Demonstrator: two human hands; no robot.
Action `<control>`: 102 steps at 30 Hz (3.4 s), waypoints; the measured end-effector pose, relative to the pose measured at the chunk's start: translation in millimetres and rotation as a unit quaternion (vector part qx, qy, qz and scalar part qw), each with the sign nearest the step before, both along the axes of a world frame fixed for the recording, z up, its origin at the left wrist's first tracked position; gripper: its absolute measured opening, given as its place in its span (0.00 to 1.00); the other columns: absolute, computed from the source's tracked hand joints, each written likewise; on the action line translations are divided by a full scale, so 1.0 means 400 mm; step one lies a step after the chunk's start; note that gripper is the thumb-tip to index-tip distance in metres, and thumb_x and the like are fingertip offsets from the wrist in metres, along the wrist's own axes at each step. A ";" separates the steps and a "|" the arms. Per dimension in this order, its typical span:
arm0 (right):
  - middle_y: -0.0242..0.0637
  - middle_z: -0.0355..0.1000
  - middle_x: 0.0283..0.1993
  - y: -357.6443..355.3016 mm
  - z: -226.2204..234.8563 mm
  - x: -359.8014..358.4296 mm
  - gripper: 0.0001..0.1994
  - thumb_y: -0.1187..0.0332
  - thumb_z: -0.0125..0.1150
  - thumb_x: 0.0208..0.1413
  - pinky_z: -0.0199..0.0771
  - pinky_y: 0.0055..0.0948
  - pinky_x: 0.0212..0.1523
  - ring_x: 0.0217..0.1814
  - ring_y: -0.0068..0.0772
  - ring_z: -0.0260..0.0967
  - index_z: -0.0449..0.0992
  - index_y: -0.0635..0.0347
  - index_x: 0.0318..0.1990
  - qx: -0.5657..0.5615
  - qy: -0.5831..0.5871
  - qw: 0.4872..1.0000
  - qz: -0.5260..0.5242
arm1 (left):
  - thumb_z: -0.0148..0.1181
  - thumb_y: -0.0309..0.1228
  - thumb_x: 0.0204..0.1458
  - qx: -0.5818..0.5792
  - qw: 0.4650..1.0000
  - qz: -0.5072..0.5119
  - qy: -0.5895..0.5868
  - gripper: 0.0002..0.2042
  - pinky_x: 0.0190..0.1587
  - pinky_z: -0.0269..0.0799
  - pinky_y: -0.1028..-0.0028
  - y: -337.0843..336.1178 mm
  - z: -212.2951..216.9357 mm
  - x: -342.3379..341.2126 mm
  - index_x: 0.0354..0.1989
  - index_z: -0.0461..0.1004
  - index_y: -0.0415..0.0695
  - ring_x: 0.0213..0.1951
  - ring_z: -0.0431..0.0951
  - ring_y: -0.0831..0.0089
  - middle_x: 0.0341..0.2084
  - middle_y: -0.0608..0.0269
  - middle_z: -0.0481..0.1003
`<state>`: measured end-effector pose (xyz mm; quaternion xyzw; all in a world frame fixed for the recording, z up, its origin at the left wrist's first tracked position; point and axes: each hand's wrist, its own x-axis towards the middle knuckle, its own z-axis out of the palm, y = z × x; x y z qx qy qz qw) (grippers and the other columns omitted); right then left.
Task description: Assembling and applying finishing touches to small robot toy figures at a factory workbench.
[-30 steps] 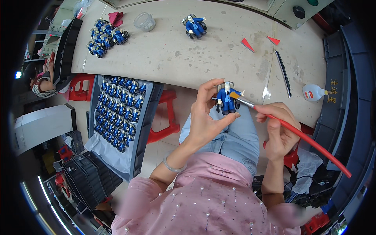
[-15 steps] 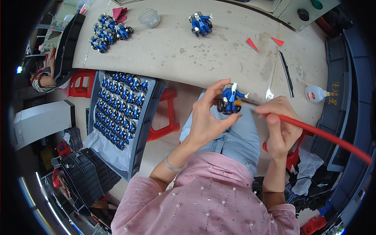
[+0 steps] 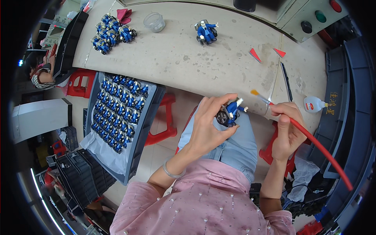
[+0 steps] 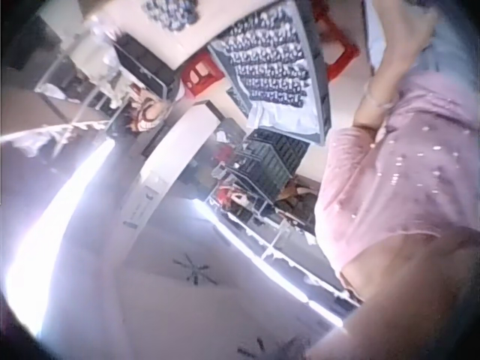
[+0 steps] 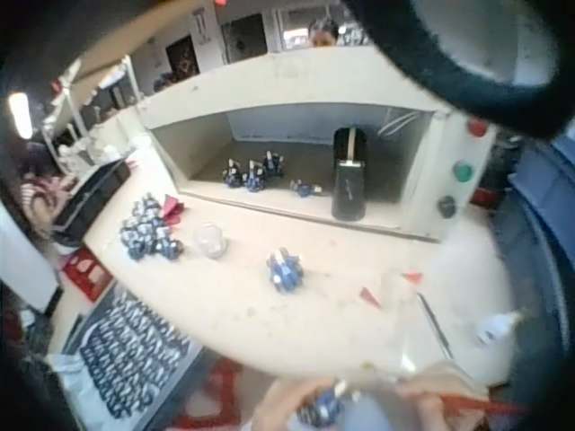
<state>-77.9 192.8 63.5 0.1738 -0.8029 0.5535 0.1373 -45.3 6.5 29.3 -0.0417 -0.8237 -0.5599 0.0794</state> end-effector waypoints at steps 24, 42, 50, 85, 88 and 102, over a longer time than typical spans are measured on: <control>0.40 0.74 0.37 -0.061 -0.081 -0.012 0.08 0.81 0.61 0.52 0.70 0.20 0.44 0.41 0.23 0.72 0.67 0.59 0.32 -0.335 -0.282 0.899 0.019 | 0.69 0.21 0.42 0.437 0.882 -0.052 -0.168 0.35 0.50 0.71 0.73 0.014 -0.026 0.018 0.61 0.60 0.40 0.48 0.69 0.74 0.50 0.60 0.66; 0.37 0.74 0.37 -0.057 -0.091 -0.011 0.06 0.79 0.59 0.53 0.68 0.19 0.44 0.39 0.18 0.69 0.68 0.59 0.34 -0.319 -0.304 0.898 0.010 | 0.70 0.20 0.40 0.307 0.948 -0.016 -0.082 0.34 0.44 0.73 0.77 0.016 -0.026 0.021 0.58 0.62 0.38 0.45 0.71 0.75 0.49 0.56 0.68; 0.36 0.73 0.37 -0.064 -0.081 -0.006 0.06 0.79 0.59 0.53 0.68 0.17 0.42 0.38 0.18 0.68 0.68 0.60 0.34 -0.304 -0.291 0.907 0.015 | 0.70 0.22 0.42 0.386 0.915 -0.019 -0.115 0.34 0.44 0.74 0.77 0.012 -0.012 0.028 0.59 0.59 0.35 0.46 0.72 0.74 0.47 0.57 0.68; 0.43 0.74 0.39 -0.076 -0.078 0.000 0.07 0.82 0.58 0.53 0.70 0.22 0.44 0.42 0.23 0.71 0.67 0.62 0.34 -0.270 -0.254 0.927 0.048 | 0.65 0.11 0.36 0.207 0.978 -0.003 -0.027 0.34 0.58 0.66 0.66 -0.018 -0.019 0.024 0.57 0.61 0.36 0.59 0.67 0.64 0.55 0.49 0.67; 0.43 0.75 0.39 -0.077 -0.078 0.000 0.07 0.82 0.58 0.53 0.70 0.22 0.44 0.42 0.23 0.71 0.67 0.62 0.34 -0.270 -0.258 0.926 0.048 | 0.64 0.11 0.36 0.191 0.981 0.002 -0.017 0.33 0.58 0.66 0.66 -0.018 -0.021 0.024 0.56 0.62 0.35 0.58 0.67 0.64 0.55 0.50 0.67; 0.46 0.74 0.40 -0.087 -0.081 0.003 0.07 0.85 0.57 0.52 0.71 0.24 0.45 0.43 0.25 0.71 0.68 0.63 0.34 -0.262 -0.230 0.934 0.075 | 0.53 0.06 0.36 0.008 0.974 0.063 0.218 0.26 0.48 0.74 0.65 -0.024 -0.045 0.022 0.48 0.71 0.37 0.50 0.73 0.51 0.45 0.54 0.77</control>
